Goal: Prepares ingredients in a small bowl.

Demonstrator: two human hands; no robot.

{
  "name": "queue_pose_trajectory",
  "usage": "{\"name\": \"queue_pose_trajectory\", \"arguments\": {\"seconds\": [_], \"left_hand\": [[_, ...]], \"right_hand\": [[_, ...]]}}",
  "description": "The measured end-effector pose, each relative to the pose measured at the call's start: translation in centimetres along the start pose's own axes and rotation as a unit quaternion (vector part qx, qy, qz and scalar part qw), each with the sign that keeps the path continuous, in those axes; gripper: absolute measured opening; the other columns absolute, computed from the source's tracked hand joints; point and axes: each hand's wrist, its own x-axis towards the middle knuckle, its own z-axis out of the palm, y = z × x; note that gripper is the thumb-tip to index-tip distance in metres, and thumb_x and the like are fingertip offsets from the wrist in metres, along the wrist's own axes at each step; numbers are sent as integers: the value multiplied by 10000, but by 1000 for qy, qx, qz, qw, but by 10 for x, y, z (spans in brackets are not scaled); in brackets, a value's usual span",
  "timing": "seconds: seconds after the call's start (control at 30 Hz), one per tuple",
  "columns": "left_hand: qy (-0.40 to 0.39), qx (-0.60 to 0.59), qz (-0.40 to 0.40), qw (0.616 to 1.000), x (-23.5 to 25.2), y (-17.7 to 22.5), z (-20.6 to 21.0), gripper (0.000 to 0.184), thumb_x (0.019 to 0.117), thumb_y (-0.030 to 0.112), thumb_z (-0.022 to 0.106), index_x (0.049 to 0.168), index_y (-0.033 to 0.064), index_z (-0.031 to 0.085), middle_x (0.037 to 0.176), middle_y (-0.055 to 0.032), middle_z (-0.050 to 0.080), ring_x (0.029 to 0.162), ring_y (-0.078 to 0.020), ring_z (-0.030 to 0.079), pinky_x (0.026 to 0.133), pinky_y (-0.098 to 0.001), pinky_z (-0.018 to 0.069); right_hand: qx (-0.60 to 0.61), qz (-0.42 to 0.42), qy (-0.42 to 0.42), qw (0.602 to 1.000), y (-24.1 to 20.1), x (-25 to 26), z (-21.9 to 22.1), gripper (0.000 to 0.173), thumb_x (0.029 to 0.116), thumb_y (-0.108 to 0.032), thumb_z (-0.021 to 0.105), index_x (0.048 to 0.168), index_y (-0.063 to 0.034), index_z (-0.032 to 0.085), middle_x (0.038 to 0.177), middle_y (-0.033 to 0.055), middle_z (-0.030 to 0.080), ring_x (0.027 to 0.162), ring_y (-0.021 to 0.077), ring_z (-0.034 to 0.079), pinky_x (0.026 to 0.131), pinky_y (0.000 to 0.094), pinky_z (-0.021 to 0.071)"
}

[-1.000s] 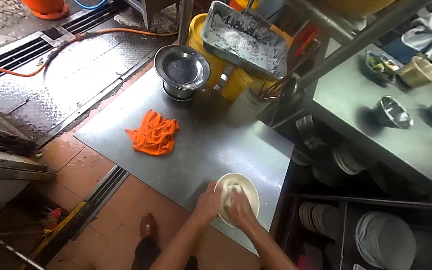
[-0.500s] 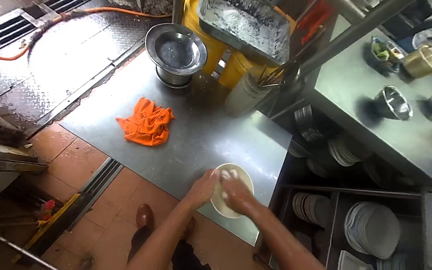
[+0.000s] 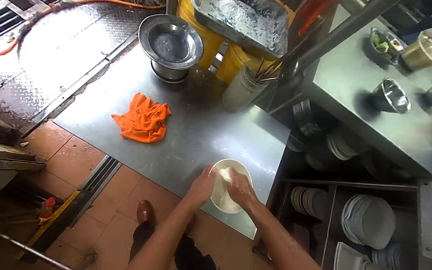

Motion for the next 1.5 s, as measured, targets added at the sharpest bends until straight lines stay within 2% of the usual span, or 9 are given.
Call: {"name": "queue_pose_trajectory", "arguments": {"seconds": [0.2, 0.37, 0.53, 0.63, 1.03, 1.1, 1.23, 1.37, 1.5], "left_hand": [[-7, 2, 2, 1000, -6, 2, -2, 604, 1092, 562, 228, 1542, 200, 405, 1368, -195, 614, 1240, -357, 615, 1024, -614, 473], [-4, 8, 2, 1000, -8, 3, -1, 614, 1088, 575, 221, 1554, 216, 393, 1355, -201, 623, 1229, -373, 620, 1010, -628, 476], [-14, 4, 7, 1000, -3, 2, -2, 609, 1092, 562, 213, 1554, 205, 389, 1387, -180, 606, 1256, -340, 607, 1044, -603, 467], [-6, -1, 12, 1000, 0, 2, -1, 624, 1100, 542, 195, 1567, 166, 367, 1430, -199, 574, 1300, -354, 577, 1074, -606, 445], [41, -169, 52, 983, -33, 20, -22, 595, 1104, 462, 223, 1512, 81, 429, 1389, -142, 586, 1242, -191, 592, 1046, -403, 502], [44, -191, 50, 979, -48, 33, -26, 595, 1094, 479, 228, 1519, 113, 430, 1374, -125, 607, 1221, -186, 614, 1016, -405, 530], [76, -214, 72, 971, -64, 50, -33, 596, 1105, 433, 221, 1506, 36, 413, 1349, -176, 599, 1196, -211, 621, 999, -412, 541], [95, -264, 81, 956, -91, 59, -46, 560, 1113, 399, 243, 1500, 38, 426, 1353, -162, 611, 1204, -203, 630, 1015, -397, 543], [118, -227, 111, 960, -82, 53, -68, 569, 1106, 379, 264, 1485, -9, 435, 1326, -176, 622, 1172, -186, 641, 999, -376, 549]], "right_hand": [[18, -34, 83, 996, -2, -20, -7, 108, 927, -19, 659, 958, 81, 688, 804, 233, 683, 793, 385, 704, 733, 552, 555], [11, 5, -57, 998, -7, -4, 9, 466, 956, -54, 632, 1394, 70, 532, 1388, 298, 553, 1303, 436, 542, 1117, 572, 426], [-5, -68, -21, 997, -7, -7, -14, 227, 936, 22, 605, 1134, 33, 712, 1096, 245, 706, 1074, 405, 674, 969, 568, 519], [26, -45, -33, 998, -7, 1, 4, 361, 947, -22, 590, 1299, 38, 646, 1341, 276, 600, 1291, 435, 546, 1113, 590, 417], [-90, -264, -180, 943, -54, -15, -61, 294, 944, 36, 562, 1186, -11, 721, 1312, 194, 660, 1342, 373, 536, 1160, 540, 381], [-115, -295, -78, 945, -57, -11, -64, 275, 868, 18, 666, 1120, -60, 745, 1220, 150, 695, 1253, 364, 586, 1069, 557, 465], [-76, -262, -199, 941, -93, -20, -80, 286, 931, 13, 548, 1167, 6, 710, 1216, 232, 669, 1220, 410, 595, 1073, 587, 438], [-53, -207, -130, 968, -118, -26, -89, 349, 948, -117, 586, 1276, -41, 677, 1295, 180, 650, 1281, 368, 555, 1097, 555, 429], [1, -259, -99, 961, -132, -20, -79, 239, 943, -85, 549, 1072, 44, 704, 1107, 225, 700, 1120, 375, 648, 999, 534, 482]]}}
